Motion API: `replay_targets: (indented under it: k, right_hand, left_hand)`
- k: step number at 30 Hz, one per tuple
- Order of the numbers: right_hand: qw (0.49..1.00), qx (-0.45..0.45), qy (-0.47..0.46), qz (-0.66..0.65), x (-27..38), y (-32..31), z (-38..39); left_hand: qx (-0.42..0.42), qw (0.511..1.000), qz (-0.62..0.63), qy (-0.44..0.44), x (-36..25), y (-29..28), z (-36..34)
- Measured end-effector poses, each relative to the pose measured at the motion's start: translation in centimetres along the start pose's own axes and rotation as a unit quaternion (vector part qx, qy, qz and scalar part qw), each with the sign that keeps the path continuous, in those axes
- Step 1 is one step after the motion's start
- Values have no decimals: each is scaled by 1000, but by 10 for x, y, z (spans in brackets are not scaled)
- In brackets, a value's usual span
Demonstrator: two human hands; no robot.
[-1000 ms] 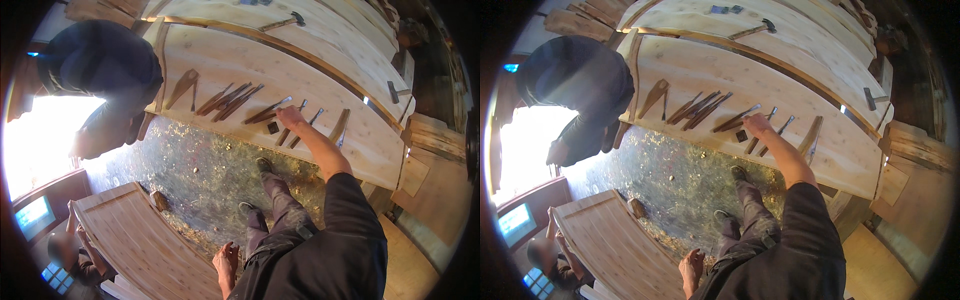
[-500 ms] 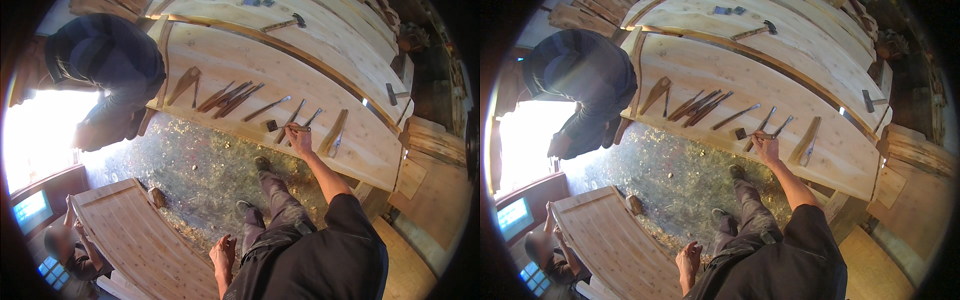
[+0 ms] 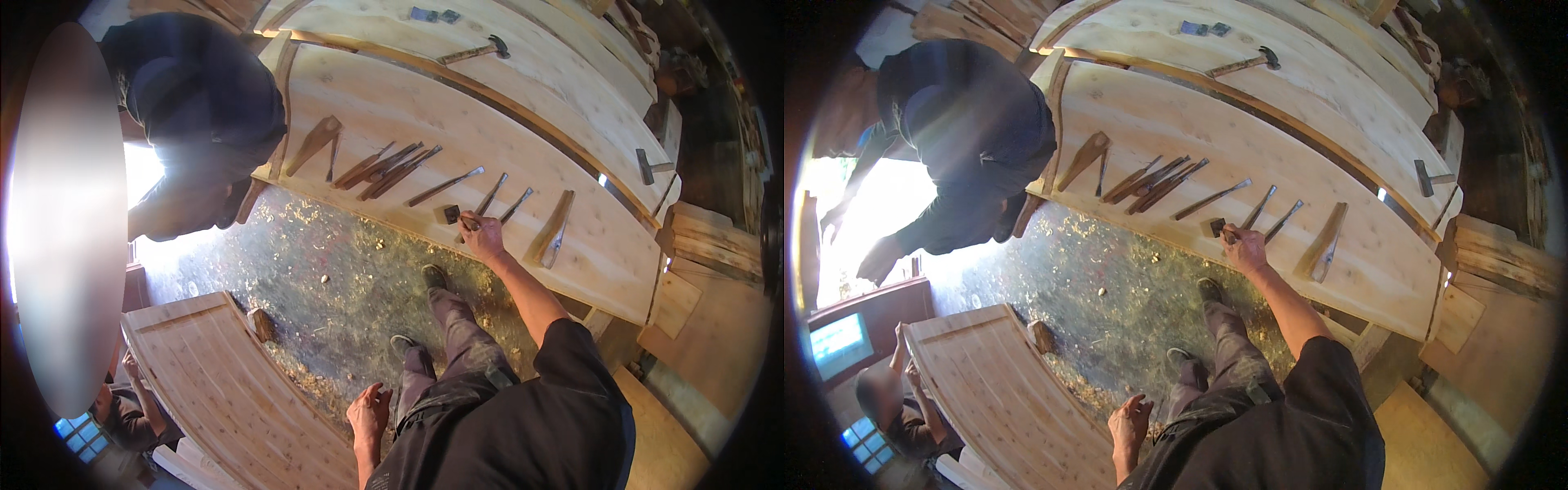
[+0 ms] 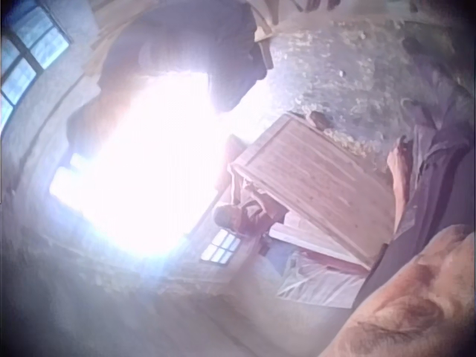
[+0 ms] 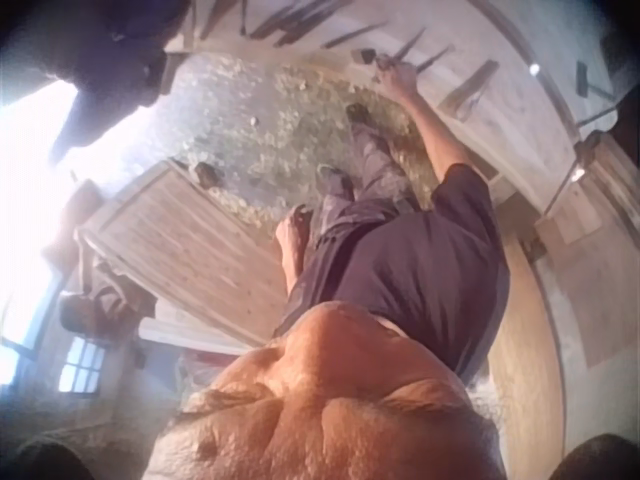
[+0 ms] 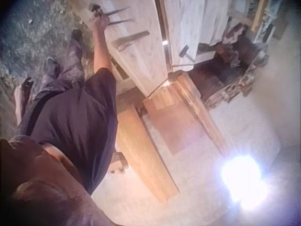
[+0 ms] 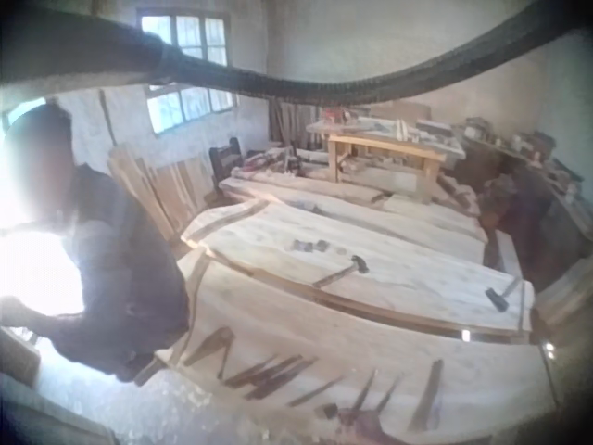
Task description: The person carves a floral pattern into a long wooden board using a chisel and a wooden mallet, occasionally picking up different chisels from a nearby table.
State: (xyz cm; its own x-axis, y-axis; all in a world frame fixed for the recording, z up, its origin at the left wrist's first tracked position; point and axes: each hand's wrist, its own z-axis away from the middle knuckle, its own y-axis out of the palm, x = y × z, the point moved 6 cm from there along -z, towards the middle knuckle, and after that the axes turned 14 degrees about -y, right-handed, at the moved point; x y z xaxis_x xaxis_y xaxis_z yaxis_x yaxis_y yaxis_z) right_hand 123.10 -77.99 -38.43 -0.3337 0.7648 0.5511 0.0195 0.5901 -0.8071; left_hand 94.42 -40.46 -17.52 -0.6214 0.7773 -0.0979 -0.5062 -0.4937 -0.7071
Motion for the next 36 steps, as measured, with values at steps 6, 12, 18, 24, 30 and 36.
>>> replay_targets:
  k: [6,12,18,24,30,36]
  right_hand:
    - [992,-29,18,-120,91,-48,-21]
    - [892,180,88,-406,240,-52,25]
    - [853,183,5,-489,277,-53,63]
    - [887,359,16,-288,228,-64,51]
    - [953,255,102,-128,105,-4,116]
    - [931,15,340,130,-40,-59,189]
  left_hand:
    - [-68,995,36,62,-35,-22,-4]
    - [-156,972,93,151,-109,-41,-14]
    - [-145,966,42,208,-109,-26,-15]
    - [-109,978,52,169,-105,-23,-10]
    - [-107,977,59,174,-89,-15,-11]
    - [-117,983,98,102,-64,-18,-11]
